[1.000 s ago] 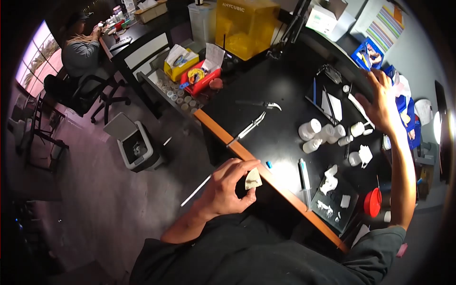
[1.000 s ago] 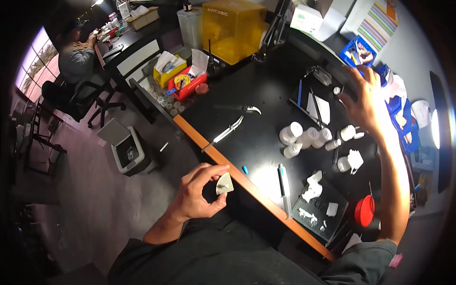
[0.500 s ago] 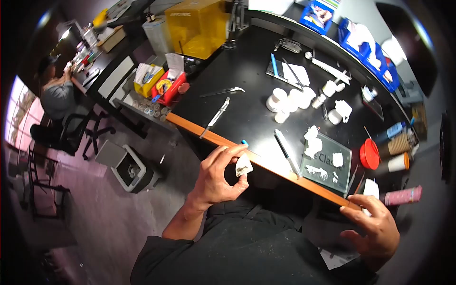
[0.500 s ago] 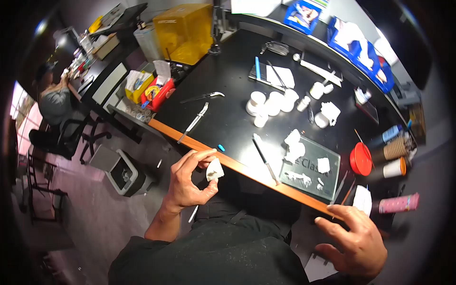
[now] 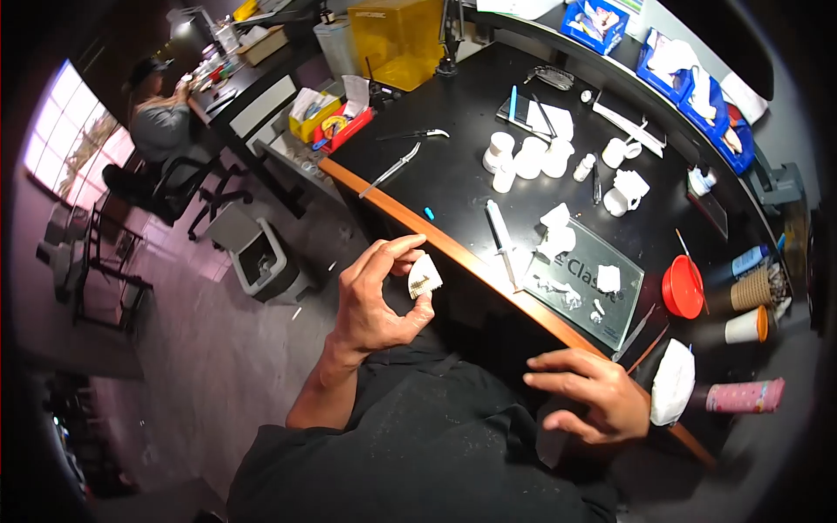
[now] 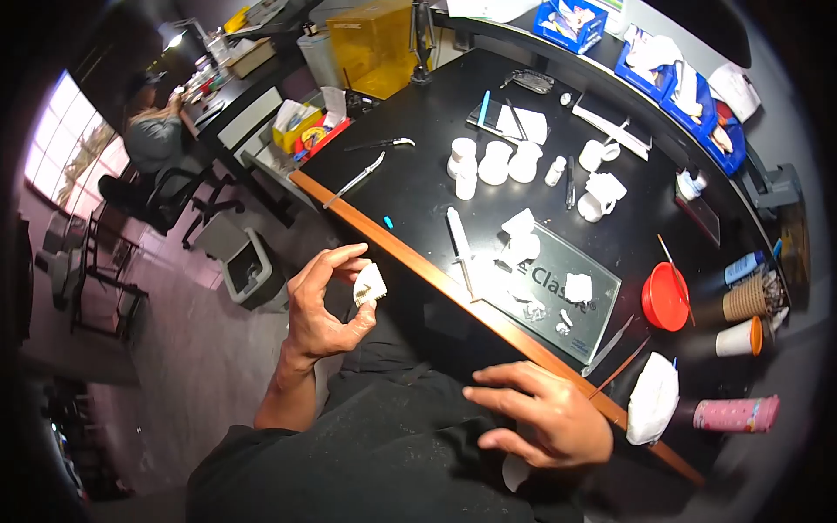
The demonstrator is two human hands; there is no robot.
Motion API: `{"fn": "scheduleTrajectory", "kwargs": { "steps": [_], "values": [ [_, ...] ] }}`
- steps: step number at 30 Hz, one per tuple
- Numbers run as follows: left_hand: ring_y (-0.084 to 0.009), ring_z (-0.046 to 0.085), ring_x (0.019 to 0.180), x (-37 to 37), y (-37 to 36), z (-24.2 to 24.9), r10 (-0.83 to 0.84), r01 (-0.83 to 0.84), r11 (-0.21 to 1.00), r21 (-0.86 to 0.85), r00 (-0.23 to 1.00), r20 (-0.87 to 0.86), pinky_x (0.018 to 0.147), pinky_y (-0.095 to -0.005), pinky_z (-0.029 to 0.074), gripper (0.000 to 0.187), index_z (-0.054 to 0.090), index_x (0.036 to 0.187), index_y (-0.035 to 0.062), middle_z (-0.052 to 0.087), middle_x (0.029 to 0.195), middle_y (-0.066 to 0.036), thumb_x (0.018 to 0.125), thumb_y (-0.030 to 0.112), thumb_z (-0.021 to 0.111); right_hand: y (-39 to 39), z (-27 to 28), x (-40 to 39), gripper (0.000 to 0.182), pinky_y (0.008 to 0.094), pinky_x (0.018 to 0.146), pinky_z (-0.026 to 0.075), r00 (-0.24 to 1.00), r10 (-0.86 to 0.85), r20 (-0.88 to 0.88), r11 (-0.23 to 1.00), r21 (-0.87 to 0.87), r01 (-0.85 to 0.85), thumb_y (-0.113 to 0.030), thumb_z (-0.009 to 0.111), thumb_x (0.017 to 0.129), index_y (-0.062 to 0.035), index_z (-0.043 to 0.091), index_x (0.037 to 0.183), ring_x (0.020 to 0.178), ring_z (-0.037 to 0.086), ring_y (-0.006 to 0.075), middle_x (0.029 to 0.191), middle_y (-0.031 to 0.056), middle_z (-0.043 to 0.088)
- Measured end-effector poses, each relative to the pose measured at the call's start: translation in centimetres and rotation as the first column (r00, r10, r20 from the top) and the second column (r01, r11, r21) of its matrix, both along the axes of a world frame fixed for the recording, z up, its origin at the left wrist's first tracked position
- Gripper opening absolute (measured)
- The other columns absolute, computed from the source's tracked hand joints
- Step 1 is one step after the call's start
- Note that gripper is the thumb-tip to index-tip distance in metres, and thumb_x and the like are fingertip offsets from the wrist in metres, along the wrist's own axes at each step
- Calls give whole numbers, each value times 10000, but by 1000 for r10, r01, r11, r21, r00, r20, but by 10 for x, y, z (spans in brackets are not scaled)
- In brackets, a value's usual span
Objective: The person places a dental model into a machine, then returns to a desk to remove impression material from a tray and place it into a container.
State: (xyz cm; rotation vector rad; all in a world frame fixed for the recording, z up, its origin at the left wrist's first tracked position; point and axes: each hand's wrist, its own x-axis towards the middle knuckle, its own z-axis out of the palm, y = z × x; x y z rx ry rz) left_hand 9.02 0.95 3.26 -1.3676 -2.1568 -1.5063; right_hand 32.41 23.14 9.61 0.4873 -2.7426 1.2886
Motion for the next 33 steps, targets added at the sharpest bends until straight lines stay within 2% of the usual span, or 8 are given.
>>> {"fn": "scheduleTrajectory", "kwargs": {
  "steps": [2, 5, 9, 12, 17, 24, 28, 33],
  "values": [
    [-199, 664, 800, 11, 2, 3, 31, -31, 1000, 3, 1000, -2, 747, -299, 553, 575, 626, 1196, -26, 675, 910, -110, 638, 77, 716, -3, -11, -12, 432, 352, 865, 533, 999, -38, -12, 987, -155, 36, -277, 711, 911, 34, 642, 1203, 1041, 661, 322, 1175, 207, 641],
    [-193, 666, 807, 19, 4, 13, 43, -42, 999, 29, 999, -4, 747, -296, 553, 563, 625, 1198, -22, 671, 910, -111, 650, 66, 722, -32, -31, -30, 476, 372, 962, 507, 962, -211, 175, 738, -617, 274, -312, 561, 1012, 82, 571, 1280, 1114, 639, 257, 1216, 189, 641],
    [-189, 665, 787, 13, 12, 14, 29, -26, 998, 62, 999, -44, 722, -297, 563, 528, 627, 1195, -15, 657, 913, -109, 684, 61, 737, -45, -48, -56, 621, 432, 1117, 368, 949, -97, 300, 595, -747, 297, -370, 454, 1048, 40, 317, 1496, 1346, 469, 334, 1472, 244, 434],
    [-204, 659, 762, -5, 14, 14, -12, 17, 993, 119, 999, -37, 703, -303, 566, 526, 622, 1203, -15, 651, 937, -111, 693, 69, 723, -50, -62, -83, 629, 436, 1130, 356, 957, -67, 281, 447, -850, 281, -383, 439, 1052, 29, 298, 1507, 1367, 449, 343, 1496, 247, 407],
    [-268, 637, 794, -70, 6, 8, -84, 91, 986, 141, 995, -51, 704, -346, 545, 513, 621, 1196, -17, 638, 964, -140, 701, 66, 726, -67, -67, -144, 767, 460, 1120, 390, 929, -108, 353, 264, -891, 369, -460, 482, 1018, 79, 233, 1504, 1324, 486, 382, 1453, 308, 414],
    [-246, 599, 874, -163, -18, 49, -140, 148, 966, 211, 989, -49, 776, -376, 512, 627, 580, 1290, 11, 607, 997, -91, 680, 35, 719, -90, -23, -247, 703, 483, 1083, 418, 882, -110, 457, 216, -856, 470, -495, 413, 1035, 11, 293, 1508, 1300, 509, 359, 1475, 204, 440],
    [-252, 565, 846, -191, -73, 105, -50, 52, 980, 190, 999, -17, 777, -374, 488, 681, 541, 1302, -5, 563, 961, -88, 648, 43, 725, -118, 34, -309, 681, 489, 1078, 411, 847, 110, 520, 130, -852, 507, -527, 333, 1043, 21, 385, 1442, 1293, 516, 335, 1449, 206, 469],
    [-260, 634, 778, -197, -166, 170, 203, -220, 958, 185, 974, 104, 697, -366, 526, 605, 624, 1243, 21, 638, 911, -103, 655, 72, 758, -186, 100, -369, 726, 480, 1080, 415, 739, 427, 521, 193, -851, 489, -538, 233, 1057, 62, 395, 1431, 1281, 538, 322, 1392, 233, 531]
  ]
}}
